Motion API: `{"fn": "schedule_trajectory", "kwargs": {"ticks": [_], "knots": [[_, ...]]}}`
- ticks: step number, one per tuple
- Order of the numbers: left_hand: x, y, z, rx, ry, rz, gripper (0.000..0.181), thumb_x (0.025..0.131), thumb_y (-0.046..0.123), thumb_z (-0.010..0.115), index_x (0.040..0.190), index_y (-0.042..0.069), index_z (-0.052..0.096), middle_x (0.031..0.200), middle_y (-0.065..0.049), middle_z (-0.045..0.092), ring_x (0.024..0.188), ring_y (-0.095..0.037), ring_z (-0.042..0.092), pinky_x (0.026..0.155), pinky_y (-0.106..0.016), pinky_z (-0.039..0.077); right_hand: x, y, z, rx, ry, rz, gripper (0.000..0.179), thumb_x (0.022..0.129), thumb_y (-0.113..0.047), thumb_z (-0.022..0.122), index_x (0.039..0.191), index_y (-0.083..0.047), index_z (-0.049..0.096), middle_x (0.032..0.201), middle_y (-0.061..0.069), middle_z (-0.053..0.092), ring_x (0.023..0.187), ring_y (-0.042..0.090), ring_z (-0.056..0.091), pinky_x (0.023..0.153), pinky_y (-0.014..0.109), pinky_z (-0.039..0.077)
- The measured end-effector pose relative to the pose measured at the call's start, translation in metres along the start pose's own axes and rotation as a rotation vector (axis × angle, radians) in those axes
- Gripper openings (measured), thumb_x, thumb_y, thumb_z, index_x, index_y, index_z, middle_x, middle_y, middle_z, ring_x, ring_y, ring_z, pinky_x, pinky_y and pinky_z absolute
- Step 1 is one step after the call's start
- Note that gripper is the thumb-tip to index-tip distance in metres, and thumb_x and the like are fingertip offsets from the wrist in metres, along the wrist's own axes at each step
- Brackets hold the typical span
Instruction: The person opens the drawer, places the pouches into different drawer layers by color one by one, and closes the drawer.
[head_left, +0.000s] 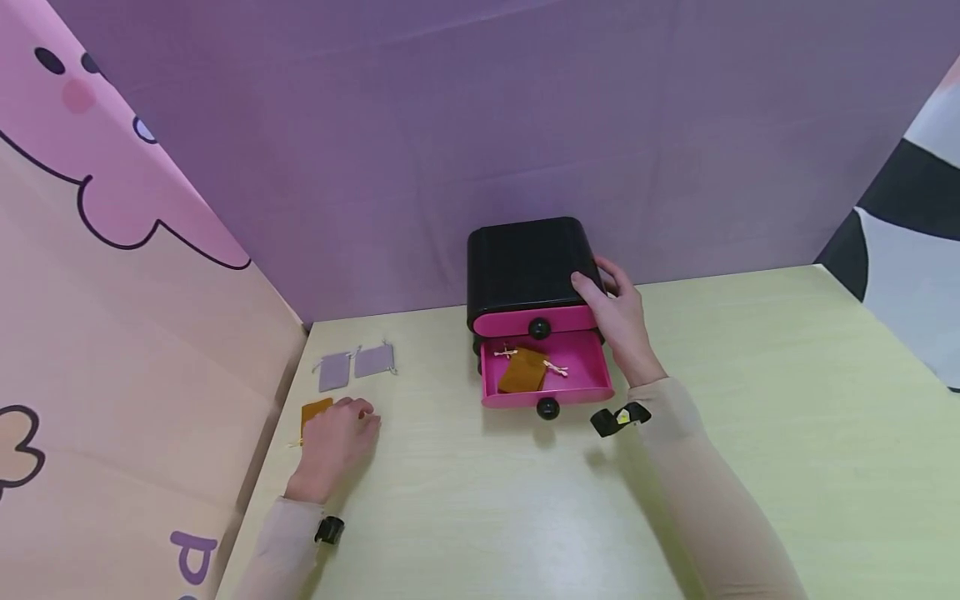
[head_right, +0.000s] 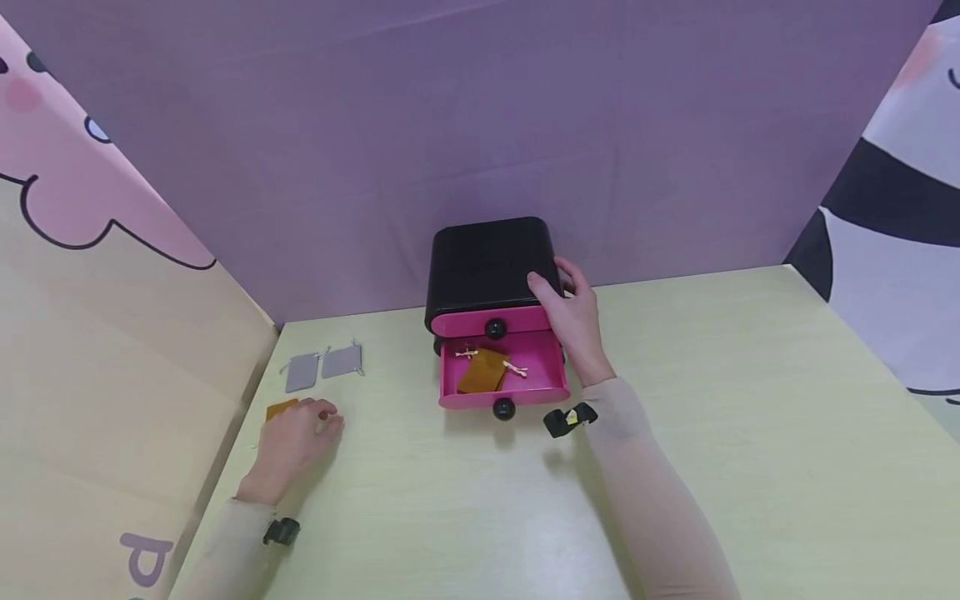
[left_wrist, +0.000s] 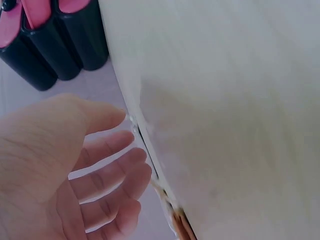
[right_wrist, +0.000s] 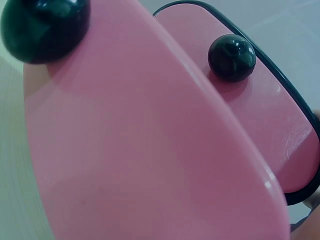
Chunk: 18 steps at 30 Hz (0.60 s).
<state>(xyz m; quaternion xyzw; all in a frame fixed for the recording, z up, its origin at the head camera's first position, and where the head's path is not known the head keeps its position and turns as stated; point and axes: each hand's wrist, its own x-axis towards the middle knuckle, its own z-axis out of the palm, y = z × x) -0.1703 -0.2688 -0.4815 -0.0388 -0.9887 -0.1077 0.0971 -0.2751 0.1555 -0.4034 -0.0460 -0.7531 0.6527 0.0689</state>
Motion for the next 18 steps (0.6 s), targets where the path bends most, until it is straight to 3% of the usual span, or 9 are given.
{"fn": "schedule_trajectory", "kwargs": {"ticks": [6,9,12,15,18], "knots": [[-0.003,-0.022,-0.004,0.028,0.006,-0.049,0.027,0.098,0.026,0.071,0.116,0.007,0.077,0.116,-0.019,0.075,0.082,-0.04,0.074,0.058,-0.051,0.056,-0.001,0.001,0.0,-0.001,-0.001,-0.003,0.075,0.102,-0.053,0.062,0.167,-0.024,0.036,0.163,0.018,0.042,0.142,0.036,0.046,0.121,0.058,0.043],[-0.006,-0.032,-0.005,0.023,0.009,-0.069,0.027,0.097,0.024,0.07,0.115,0.005,0.077,0.116,-0.02,0.075,0.086,-0.041,0.074,0.063,-0.054,0.058,-0.001,0.0,0.001,0.003,-0.004,-0.003,0.075,0.102,-0.053,0.062,0.167,-0.024,0.036,0.163,0.019,0.043,0.14,0.036,0.047,0.121,0.058,0.042],[-0.008,-0.04,-0.007,0.024,0.025,-0.079,0.022,0.096,0.022,0.071,0.109,0.005,0.077,0.11,-0.019,0.075,0.086,-0.041,0.074,0.065,-0.054,0.058,-0.001,-0.001,0.002,0.006,-0.006,0.001,0.075,0.102,-0.053,0.061,0.167,-0.025,0.036,0.163,0.019,0.043,0.14,0.036,0.048,0.121,0.057,0.042],[-0.009,-0.042,-0.01,0.024,0.041,-0.069,0.013,0.096,0.021,0.072,0.094,0.008,0.073,0.098,-0.015,0.073,0.078,-0.037,0.071,0.059,-0.05,0.055,-0.001,-0.001,0.001,0.003,-0.004,0.003,0.075,0.102,-0.053,0.061,0.167,-0.025,0.036,0.163,0.018,0.042,0.141,0.036,0.048,0.121,0.058,0.042],[-0.009,-0.042,-0.012,0.015,0.034,-0.066,0.017,0.096,0.023,0.072,0.084,0.013,0.067,0.086,-0.009,0.069,0.071,-0.03,0.066,0.053,-0.043,0.049,0.0,-0.001,0.0,0.001,-0.002,0.002,0.075,0.102,-0.053,0.061,0.167,-0.025,0.036,0.164,0.018,0.042,0.142,0.037,0.047,0.121,0.058,0.042]]}}
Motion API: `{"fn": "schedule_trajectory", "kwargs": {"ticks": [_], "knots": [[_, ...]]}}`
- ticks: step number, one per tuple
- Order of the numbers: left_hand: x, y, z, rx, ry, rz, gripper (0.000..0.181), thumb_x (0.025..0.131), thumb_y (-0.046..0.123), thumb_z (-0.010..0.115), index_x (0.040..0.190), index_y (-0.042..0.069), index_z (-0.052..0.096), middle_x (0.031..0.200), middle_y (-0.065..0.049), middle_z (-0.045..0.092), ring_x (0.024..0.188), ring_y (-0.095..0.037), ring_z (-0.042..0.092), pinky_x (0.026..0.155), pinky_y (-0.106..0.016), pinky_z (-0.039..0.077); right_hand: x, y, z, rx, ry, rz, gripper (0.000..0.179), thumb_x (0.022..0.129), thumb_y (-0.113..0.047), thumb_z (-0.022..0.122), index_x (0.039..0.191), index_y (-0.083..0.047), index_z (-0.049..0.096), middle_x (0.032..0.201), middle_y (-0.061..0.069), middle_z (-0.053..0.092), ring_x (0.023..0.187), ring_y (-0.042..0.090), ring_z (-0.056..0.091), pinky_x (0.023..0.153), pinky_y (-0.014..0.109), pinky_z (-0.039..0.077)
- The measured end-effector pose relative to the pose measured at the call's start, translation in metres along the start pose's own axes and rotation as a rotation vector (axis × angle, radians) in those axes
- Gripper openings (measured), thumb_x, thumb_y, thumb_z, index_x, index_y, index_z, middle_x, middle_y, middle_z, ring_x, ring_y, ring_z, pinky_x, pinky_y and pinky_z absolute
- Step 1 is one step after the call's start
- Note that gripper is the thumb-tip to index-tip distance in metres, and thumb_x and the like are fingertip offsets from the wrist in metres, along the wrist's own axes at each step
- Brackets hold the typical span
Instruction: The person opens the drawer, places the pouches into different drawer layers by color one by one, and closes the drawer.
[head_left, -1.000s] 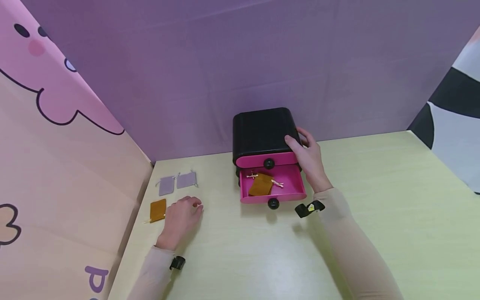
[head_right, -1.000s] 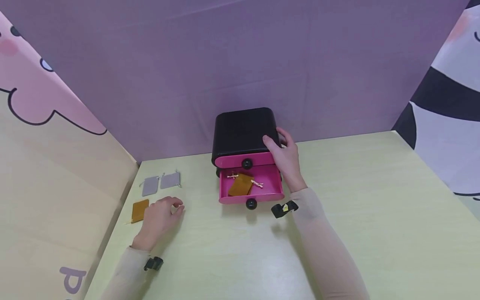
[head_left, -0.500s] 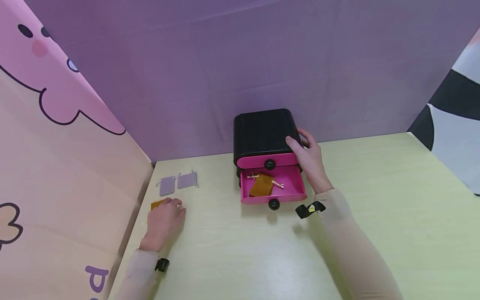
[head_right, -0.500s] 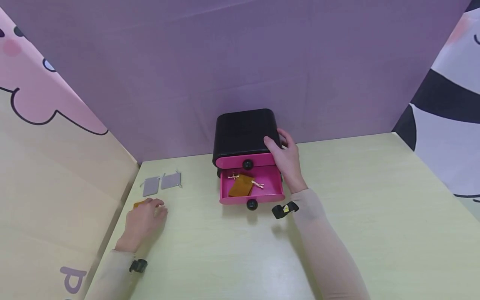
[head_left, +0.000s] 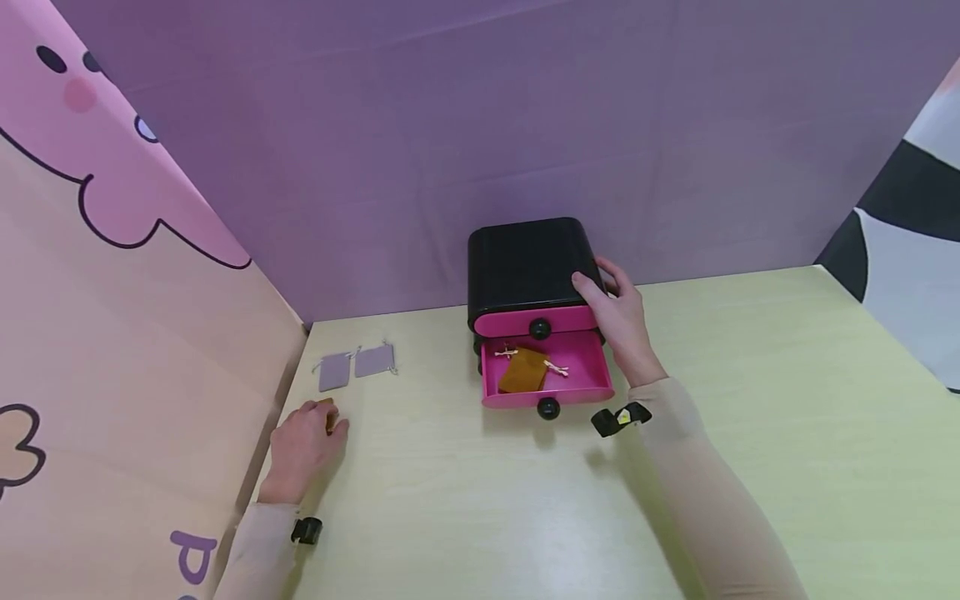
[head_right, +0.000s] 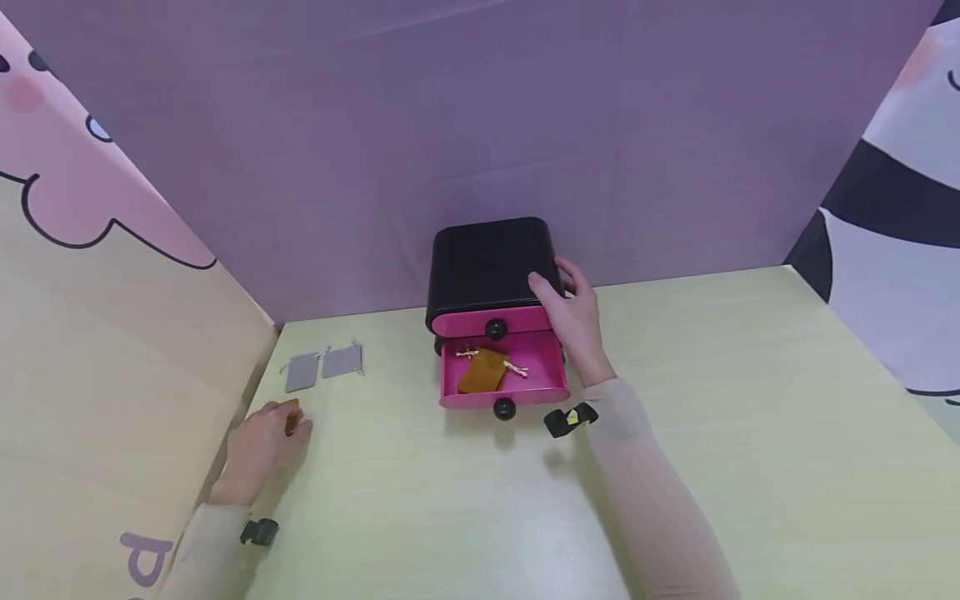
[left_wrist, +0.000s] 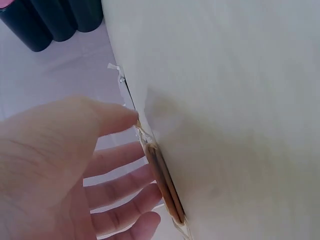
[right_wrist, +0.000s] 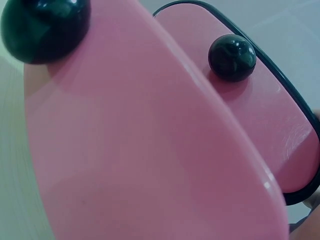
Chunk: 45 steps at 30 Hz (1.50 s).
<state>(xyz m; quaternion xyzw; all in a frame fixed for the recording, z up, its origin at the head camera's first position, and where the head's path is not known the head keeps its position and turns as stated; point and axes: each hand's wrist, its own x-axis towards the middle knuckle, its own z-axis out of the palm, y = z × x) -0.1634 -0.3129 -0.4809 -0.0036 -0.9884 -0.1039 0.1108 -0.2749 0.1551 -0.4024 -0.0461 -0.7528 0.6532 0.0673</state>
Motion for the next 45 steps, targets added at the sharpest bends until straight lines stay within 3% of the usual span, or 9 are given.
{"fn": "schedule_trajectory", "kwargs": {"ticks": [3,9,13,20,31,37,45], "knots": [[-0.0008,0.0001,-0.0003,-0.008,-0.013,-0.009,0.016,0.097,0.023,0.069,0.087,0.012,0.072,0.088,-0.009,0.07,0.072,-0.031,0.068,0.055,-0.044,0.05,0.0004,0.0005,-0.0001,0.002,0.0,-0.001,0.075,0.102,-0.054,0.061,0.167,-0.025,0.036,0.164,0.018,0.042,0.142,0.037,0.047,0.121,0.058,0.042],[-0.0035,0.0017,-0.0015,-0.019,-0.04,-0.024,0.027,0.094,0.014,0.059,0.109,0.004,0.079,0.118,-0.018,0.077,0.094,-0.043,0.075,0.069,-0.057,0.058,0.0013,0.0013,0.0003,0.007,0.004,0.0,0.076,0.101,-0.054,0.062,0.167,-0.025,0.036,0.164,0.018,0.042,0.143,0.036,0.047,0.122,0.058,0.042],[-0.0043,0.0029,-0.0023,-0.019,-0.033,-0.032,0.03,0.094,0.01,0.056,0.113,0.003,0.077,0.121,-0.019,0.077,0.097,-0.045,0.074,0.071,-0.059,0.058,0.0012,0.0018,0.0004,0.007,0.002,0.002,0.076,0.101,-0.054,0.062,0.167,-0.025,0.036,0.164,0.018,0.041,0.143,0.036,0.046,0.122,0.058,0.042],[-0.0045,0.0051,-0.0023,-0.034,-0.002,-0.032,0.026,0.095,0.009,0.06,0.113,0.003,0.078,0.119,-0.02,0.074,0.093,-0.044,0.074,0.07,-0.06,0.059,-0.0002,0.0017,-0.0008,0.021,0.003,-0.003,0.074,0.102,-0.052,0.061,0.167,-0.026,0.036,0.164,0.017,0.042,0.143,0.036,0.047,0.122,0.057,0.042],[-0.0033,0.003,-0.0003,0.001,-0.005,-0.029,0.024,0.095,0.009,0.058,0.106,0.001,0.077,0.107,-0.018,0.078,0.087,-0.043,0.074,0.065,-0.057,0.058,0.0003,0.0018,0.0009,0.018,0.004,0.002,0.075,0.101,-0.053,0.062,0.166,-0.026,0.036,0.165,0.017,0.04,0.144,0.036,0.045,0.122,0.057,0.042],[-0.0003,0.0024,-0.0023,0.034,-0.004,-0.007,0.015,0.092,0.003,0.062,0.093,0.005,0.076,0.092,-0.015,0.077,0.074,-0.04,0.072,0.056,-0.054,0.055,-0.0001,0.0018,0.0007,0.017,-0.001,-0.003,0.076,0.101,-0.053,0.062,0.167,-0.026,0.035,0.166,0.017,0.039,0.146,0.037,0.043,0.122,0.058,0.042],[0.0003,0.0004,-0.0037,0.083,-0.028,0.041,0.021,0.091,-0.002,0.066,0.086,0.013,0.079,0.082,-0.012,0.077,0.063,-0.034,0.068,0.048,-0.047,0.05,-0.0012,0.0009,0.0005,0.013,-0.002,-0.005,0.077,0.101,-0.053,0.063,0.167,-0.024,0.035,0.167,0.017,0.038,0.147,0.038,0.043,0.122,0.059,0.041]]}}
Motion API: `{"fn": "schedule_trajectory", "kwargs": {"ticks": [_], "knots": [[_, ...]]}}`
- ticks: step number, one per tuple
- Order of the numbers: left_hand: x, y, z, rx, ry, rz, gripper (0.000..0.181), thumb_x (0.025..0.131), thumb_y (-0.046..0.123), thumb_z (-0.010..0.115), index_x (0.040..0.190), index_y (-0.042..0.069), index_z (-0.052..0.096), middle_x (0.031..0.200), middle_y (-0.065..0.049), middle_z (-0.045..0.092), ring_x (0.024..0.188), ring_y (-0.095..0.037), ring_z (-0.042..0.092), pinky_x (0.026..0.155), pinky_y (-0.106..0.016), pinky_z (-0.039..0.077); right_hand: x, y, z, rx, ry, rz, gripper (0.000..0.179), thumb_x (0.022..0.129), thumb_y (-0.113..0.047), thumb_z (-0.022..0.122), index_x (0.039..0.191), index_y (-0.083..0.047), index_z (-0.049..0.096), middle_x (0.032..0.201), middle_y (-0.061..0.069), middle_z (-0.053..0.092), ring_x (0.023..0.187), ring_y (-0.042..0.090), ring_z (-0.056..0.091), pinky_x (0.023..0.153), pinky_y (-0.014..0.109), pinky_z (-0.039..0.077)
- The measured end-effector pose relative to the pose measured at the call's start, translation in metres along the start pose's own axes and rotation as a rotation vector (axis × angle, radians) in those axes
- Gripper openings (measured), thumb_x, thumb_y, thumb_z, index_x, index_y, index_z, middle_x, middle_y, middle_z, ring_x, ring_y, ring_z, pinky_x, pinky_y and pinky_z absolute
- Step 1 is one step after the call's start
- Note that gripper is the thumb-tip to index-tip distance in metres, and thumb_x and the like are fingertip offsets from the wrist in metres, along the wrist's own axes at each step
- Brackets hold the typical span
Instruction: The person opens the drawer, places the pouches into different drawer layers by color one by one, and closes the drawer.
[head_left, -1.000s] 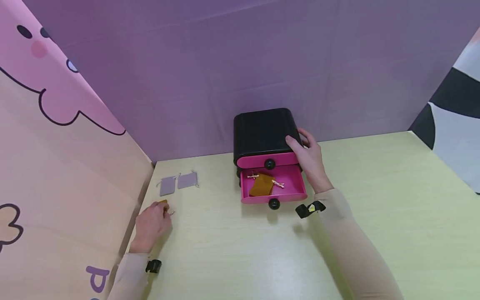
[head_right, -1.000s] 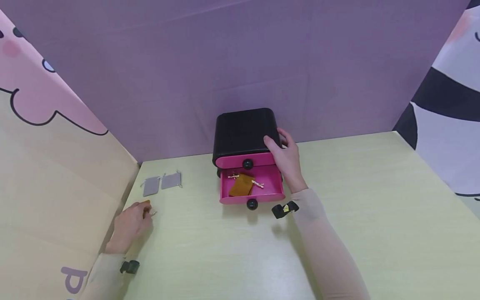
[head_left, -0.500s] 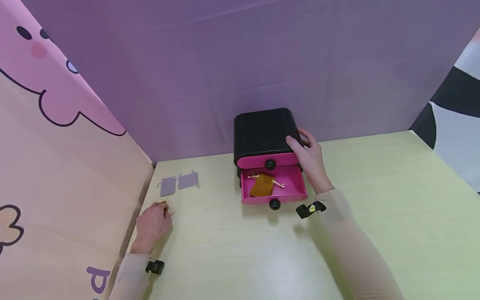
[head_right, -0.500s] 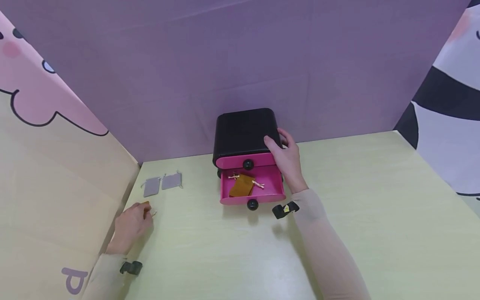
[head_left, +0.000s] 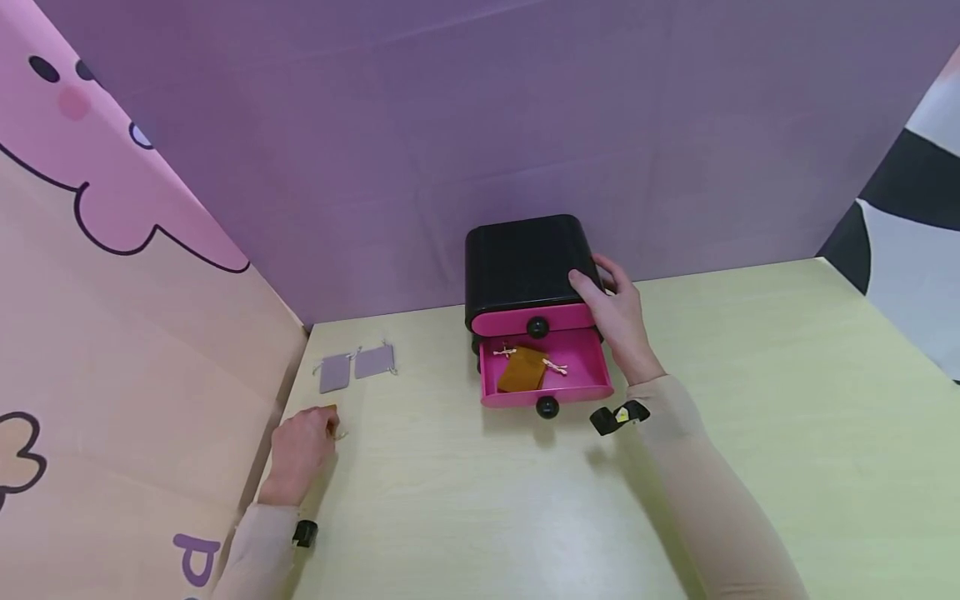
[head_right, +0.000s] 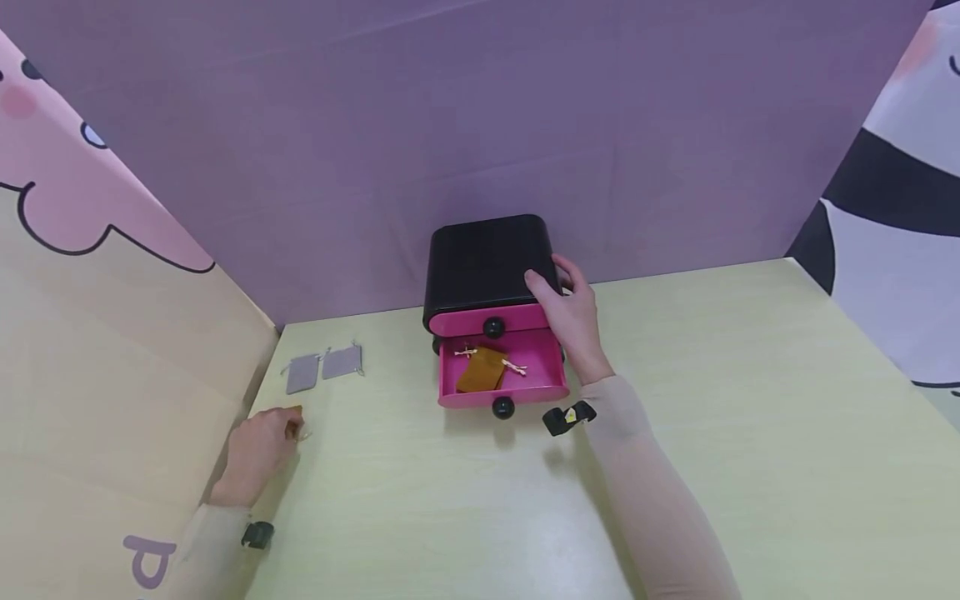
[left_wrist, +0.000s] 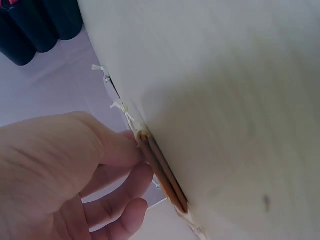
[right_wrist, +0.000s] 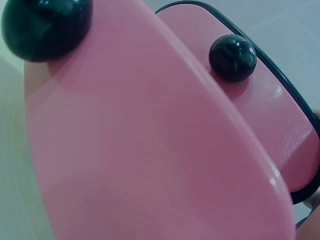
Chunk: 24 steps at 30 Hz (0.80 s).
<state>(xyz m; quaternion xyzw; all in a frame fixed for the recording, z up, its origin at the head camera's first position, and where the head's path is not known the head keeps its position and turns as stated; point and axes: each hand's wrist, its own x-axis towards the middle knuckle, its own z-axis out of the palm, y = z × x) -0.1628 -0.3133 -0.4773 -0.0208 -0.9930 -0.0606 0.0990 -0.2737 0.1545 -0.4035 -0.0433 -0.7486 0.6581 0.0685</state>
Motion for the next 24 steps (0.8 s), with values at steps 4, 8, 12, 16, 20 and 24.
{"fn": "schedule_trajectory", "kwargs": {"ticks": [4,8,12,16,20,24], "knots": [[-0.0007,-0.0015,0.0009,-0.012,-0.037,-0.027,0.019,0.094,0.002,0.065,0.086,0.013,0.078,0.081,-0.011,0.076,0.061,-0.029,0.065,0.048,-0.045,0.049,0.0002,0.0,0.0012,-0.006,0.004,-0.006,0.077,0.101,-0.053,0.063,0.167,-0.023,0.036,0.164,0.019,0.041,0.143,0.038,0.046,0.121,0.059,0.042],[-0.002,-0.0014,0.0004,-0.008,-0.058,-0.083,0.014,0.095,0.006,0.068,0.086,0.011,0.077,0.082,-0.013,0.075,0.064,-0.03,0.068,0.05,-0.047,0.051,0.0009,0.0002,0.0014,-0.006,0.007,-0.01,0.077,0.101,-0.053,0.063,0.166,-0.022,0.037,0.162,0.02,0.042,0.14,0.037,0.048,0.12,0.058,0.043],[-0.003,-0.0004,-0.0014,-0.007,-0.062,-0.125,0.013,0.094,0.009,0.069,0.085,0.011,0.078,0.082,-0.015,0.074,0.067,-0.036,0.071,0.052,-0.051,0.053,0.0008,0.0005,0.0011,-0.007,0.006,-0.007,0.077,0.101,-0.053,0.063,0.166,-0.023,0.037,0.163,0.019,0.042,0.141,0.038,0.047,0.12,0.059,0.043],[-0.0036,0.0011,-0.0031,-0.018,-0.061,-0.133,0.016,0.095,0.009,0.067,0.082,0.011,0.077,0.08,-0.015,0.074,0.066,-0.038,0.07,0.053,-0.052,0.054,0.0004,0.0008,0.0009,-0.01,0.005,-0.004,0.076,0.101,-0.054,0.062,0.167,-0.025,0.036,0.163,0.018,0.042,0.142,0.037,0.047,0.12,0.059,0.043],[-0.0034,0.0026,-0.0043,-0.029,-0.061,-0.129,0.016,0.095,0.007,0.068,0.083,0.009,0.078,0.082,-0.016,0.074,0.067,-0.039,0.07,0.054,-0.053,0.055,0.0007,0.0016,0.0008,-0.009,0.004,-0.006,0.075,0.101,-0.054,0.061,0.167,-0.026,0.036,0.164,0.017,0.042,0.142,0.036,0.046,0.12,0.059,0.043],[-0.003,0.0027,-0.0045,-0.044,-0.068,-0.128,0.015,0.095,0.006,0.068,0.084,0.009,0.078,0.084,-0.017,0.075,0.068,-0.039,0.071,0.055,-0.053,0.055,0.0015,0.0024,0.0002,-0.005,0.004,-0.004,0.075,0.101,-0.054,0.061,0.167,-0.027,0.036,0.165,0.017,0.041,0.143,0.036,0.046,0.121,0.059,0.042]]}}
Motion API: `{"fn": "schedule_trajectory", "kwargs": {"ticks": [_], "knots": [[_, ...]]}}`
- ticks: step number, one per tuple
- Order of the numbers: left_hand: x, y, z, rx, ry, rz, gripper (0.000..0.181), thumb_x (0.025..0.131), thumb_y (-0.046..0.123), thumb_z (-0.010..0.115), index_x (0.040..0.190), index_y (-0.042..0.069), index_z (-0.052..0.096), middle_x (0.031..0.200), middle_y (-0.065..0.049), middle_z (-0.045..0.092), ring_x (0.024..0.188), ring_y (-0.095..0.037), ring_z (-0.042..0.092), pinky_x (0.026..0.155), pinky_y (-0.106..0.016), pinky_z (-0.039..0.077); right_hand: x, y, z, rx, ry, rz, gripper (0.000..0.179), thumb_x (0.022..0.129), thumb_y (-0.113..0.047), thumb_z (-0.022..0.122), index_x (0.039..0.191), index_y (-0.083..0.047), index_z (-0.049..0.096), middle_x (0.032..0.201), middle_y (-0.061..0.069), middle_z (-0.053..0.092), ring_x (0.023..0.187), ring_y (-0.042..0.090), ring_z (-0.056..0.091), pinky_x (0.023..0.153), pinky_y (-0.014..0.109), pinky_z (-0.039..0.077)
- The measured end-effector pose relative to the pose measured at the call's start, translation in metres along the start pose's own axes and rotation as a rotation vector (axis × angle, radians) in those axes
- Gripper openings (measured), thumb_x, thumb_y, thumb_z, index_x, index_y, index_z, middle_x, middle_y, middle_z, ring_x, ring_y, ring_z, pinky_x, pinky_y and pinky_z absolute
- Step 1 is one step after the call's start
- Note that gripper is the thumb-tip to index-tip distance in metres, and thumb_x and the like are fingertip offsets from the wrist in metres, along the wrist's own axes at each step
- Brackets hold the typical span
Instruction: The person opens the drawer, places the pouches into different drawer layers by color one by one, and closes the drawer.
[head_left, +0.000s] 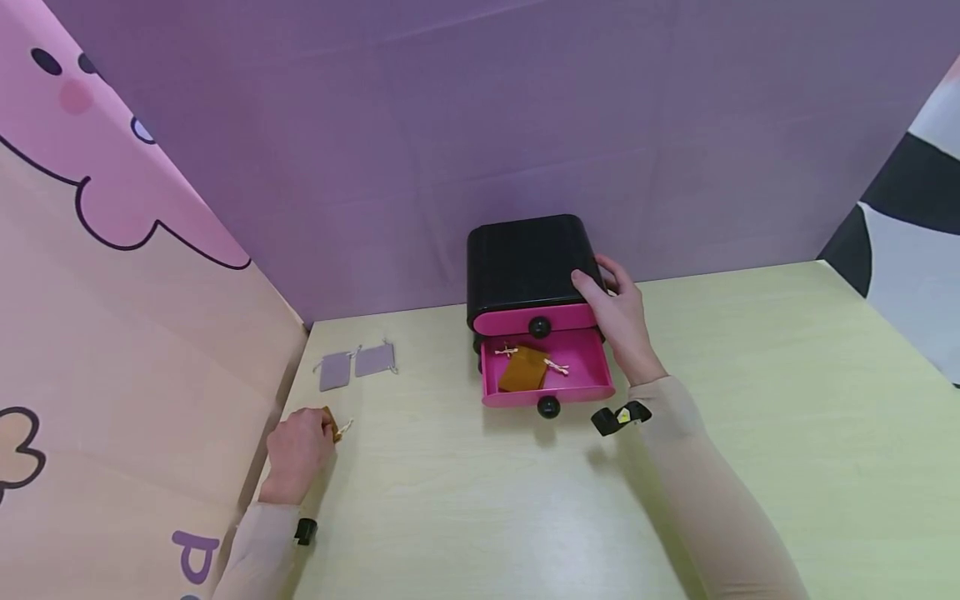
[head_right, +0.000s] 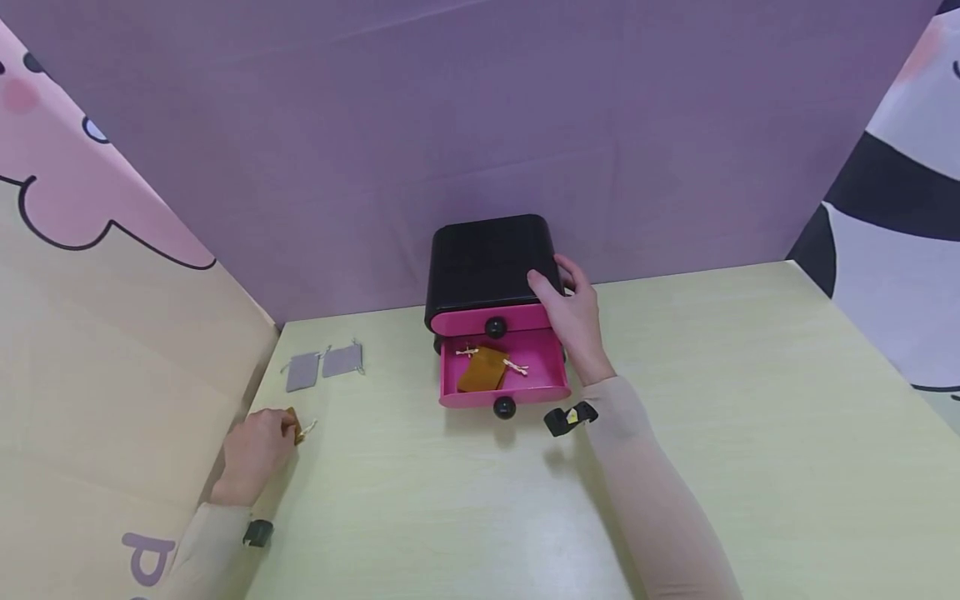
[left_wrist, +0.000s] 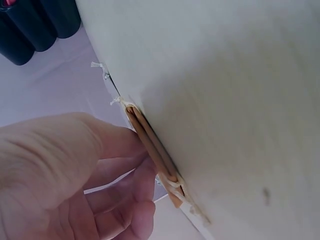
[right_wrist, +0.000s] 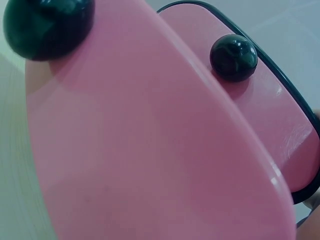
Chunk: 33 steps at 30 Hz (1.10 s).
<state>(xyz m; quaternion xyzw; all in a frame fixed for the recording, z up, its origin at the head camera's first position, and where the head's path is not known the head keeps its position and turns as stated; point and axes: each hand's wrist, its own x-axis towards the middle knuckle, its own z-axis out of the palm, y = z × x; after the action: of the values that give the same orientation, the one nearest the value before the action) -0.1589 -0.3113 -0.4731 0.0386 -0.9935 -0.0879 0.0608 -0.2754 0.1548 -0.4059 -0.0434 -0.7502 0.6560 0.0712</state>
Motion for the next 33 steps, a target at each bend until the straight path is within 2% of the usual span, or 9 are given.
{"fn": "schedule_trajectory", "kwargs": {"ticks": [10,17,24,29,33], "knots": [[-0.0014,-0.004,0.0018,-0.063,-0.025,-0.011,0.017,0.095,0.01,0.064,0.086,0.011,0.078,0.088,-0.012,0.076,0.07,-0.03,0.069,0.055,-0.045,0.051,-0.0014,0.0001,-0.0012,0.006,0.002,0.003,0.073,0.102,-0.053,0.06,0.166,-0.027,0.037,0.163,0.017,0.043,0.14,0.035,0.049,0.121,0.058,0.043],[-0.0035,-0.0089,-0.001,-0.13,-0.051,-0.035,0.02,0.094,0.017,0.065,0.099,0.012,0.083,0.102,-0.013,0.081,0.073,-0.028,0.071,0.054,-0.039,0.048,-0.0008,-0.0007,-0.0012,0.005,0.005,0.005,0.074,0.101,-0.054,0.061,0.165,-0.026,0.038,0.161,0.017,0.045,0.136,0.033,0.051,0.12,0.056,0.044],[0.0,-0.0058,-0.0043,-0.093,-0.046,-0.022,0.016,0.094,0.015,0.067,0.095,0.01,0.082,0.095,-0.015,0.08,0.071,-0.03,0.071,0.056,-0.046,0.052,-0.0005,-0.0031,-0.0021,0.006,0.005,0.006,0.075,0.101,-0.055,0.061,0.166,-0.026,0.037,0.162,0.017,0.043,0.136,0.033,0.05,0.12,0.056,0.044],[-0.0001,-0.0044,-0.0043,-0.073,-0.04,-0.021,0.015,0.094,0.014,0.066,0.088,0.011,0.08,0.088,-0.011,0.078,0.066,-0.027,0.067,0.054,-0.044,0.05,-0.0001,-0.0027,-0.0015,0.007,0.01,0.001,0.074,0.101,-0.053,0.062,0.166,-0.026,0.038,0.162,0.017,0.043,0.137,0.032,0.049,0.12,0.057,0.044],[-0.0033,-0.0037,-0.0037,-0.059,-0.048,-0.027,0.015,0.095,0.016,0.066,0.09,0.012,0.079,0.089,-0.01,0.078,0.064,-0.025,0.065,0.052,-0.041,0.047,0.0002,-0.0012,0.0002,0.017,0.007,0.003,0.074,0.101,-0.052,0.063,0.165,-0.026,0.039,0.161,0.016,0.044,0.137,0.032,0.049,0.12,0.056,0.044]]}}
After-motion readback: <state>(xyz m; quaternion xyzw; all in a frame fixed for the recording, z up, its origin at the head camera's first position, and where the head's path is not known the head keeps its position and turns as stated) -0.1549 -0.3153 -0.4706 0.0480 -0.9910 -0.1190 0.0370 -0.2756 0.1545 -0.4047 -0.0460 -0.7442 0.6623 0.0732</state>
